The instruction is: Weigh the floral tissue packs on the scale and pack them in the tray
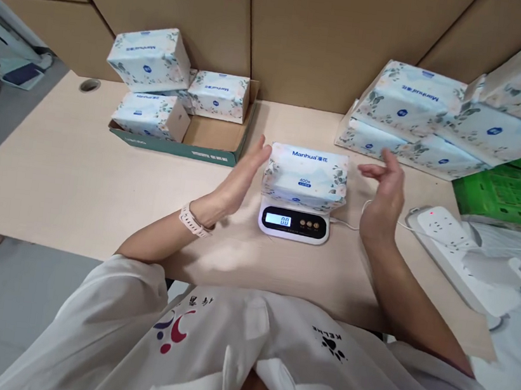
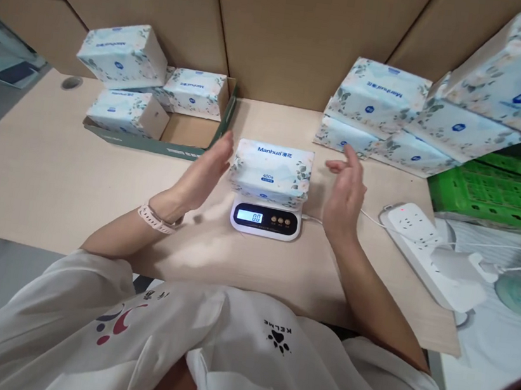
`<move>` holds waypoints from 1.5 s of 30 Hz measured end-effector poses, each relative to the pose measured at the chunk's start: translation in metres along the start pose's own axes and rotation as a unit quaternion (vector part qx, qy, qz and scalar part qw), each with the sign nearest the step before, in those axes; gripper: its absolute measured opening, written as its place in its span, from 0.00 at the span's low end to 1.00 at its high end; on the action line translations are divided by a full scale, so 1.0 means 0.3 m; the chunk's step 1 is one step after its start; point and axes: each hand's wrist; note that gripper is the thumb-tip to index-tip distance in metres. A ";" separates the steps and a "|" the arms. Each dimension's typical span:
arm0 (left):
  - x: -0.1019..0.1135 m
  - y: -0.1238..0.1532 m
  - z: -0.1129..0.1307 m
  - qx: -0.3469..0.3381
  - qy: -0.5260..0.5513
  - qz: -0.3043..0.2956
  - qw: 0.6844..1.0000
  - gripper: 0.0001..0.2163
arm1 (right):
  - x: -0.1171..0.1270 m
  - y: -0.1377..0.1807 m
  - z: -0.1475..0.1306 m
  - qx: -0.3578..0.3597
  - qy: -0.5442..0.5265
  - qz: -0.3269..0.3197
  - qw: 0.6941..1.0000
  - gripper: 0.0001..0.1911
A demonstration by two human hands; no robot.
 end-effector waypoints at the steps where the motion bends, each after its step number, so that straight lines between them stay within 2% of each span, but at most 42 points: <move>1: 0.023 0.006 0.018 0.028 0.026 -0.001 0.999 0.32 | 0.000 0.017 0.011 0.012 0.000 0.051 0.999 0.39; 3: 0.071 0.030 0.067 0.054 0.070 0.008 0.996 0.30 | -0.004 0.052 0.027 0.029 0.001 0.115 0.993 0.37; 4: 0.092 0.047 0.095 0.047 0.076 0.014 0.996 0.28 | -0.007 0.069 0.032 0.034 -0.001 0.128 0.991 0.36; 7: 0.129 0.108 0.178 0.017 0.060 0.032 0.998 0.24 | -0.018 0.108 0.041 0.064 -0.002 0.119 0.991 0.35; 12: 0.126 0.180 0.249 -0.001 0.049 0.031 0.998 0.22 | -0.026 0.134 0.055 0.148 0.010 0.107 0.983 0.35; 14: 0.123 0.184 0.255 0.004 0.035 0.031 0.999 0.22 | -0.025 0.137 0.058 0.155 0.021 0.102 0.982 0.37; 16: 0.123 0.179 0.255 0.012 0.032 0.031 0.999 0.22 | -0.023 0.139 0.058 0.130 0.047 0.088 0.986 0.40; 18: 0.122 0.174 0.256 0.022 0.057 0.022 0.998 0.20 | -0.023 0.140 0.059 0.117 0.062 0.079 0.988 0.41; 21: 0.119 0.173 0.261 0.045 0.106 0.004 0.993 0.20 | -0.024 0.139 0.063 0.138 0.047 0.083 0.986 0.39; 26: 0.135 0.161 0.242 0.053 0.035 0.006 0.998 0.21 | -0.028 0.136 0.065 0.132 0.065 0.081 0.986 0.43; 29: 0.147 0.149 0.225 0.045 0.040 0.005 0.998 0.21 | -0.028 0.137 0.061 0.155 0.052 0.086 0.983 0.41; 32: 0.136 0.152 0.237 0.070 0.102 -0.007 0.992 0.18 | -0.025 0.135 0.077 0.176 0.049 0.080 0.980 0.41; 37: 0.095 0.182 0.289 0.131 0.233 0.010 0.964 0.14 | -0.022 0.117 0.141 0.293 -0.001 0.081 0.953 0.42; 45: 0.102 0.173 0.277 0.132 0.222 -0.002 0.966 0.17 | -0.025 0.121 0.135 0.291 -0.012 0.082 0.953 0.39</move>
Point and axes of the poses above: each hand's wrist, its own y-axis away from the middle knuckle, its own x-axis out of the back of the hand, z = x × y, and after that the axes turned 12 degrees about x, right-handed
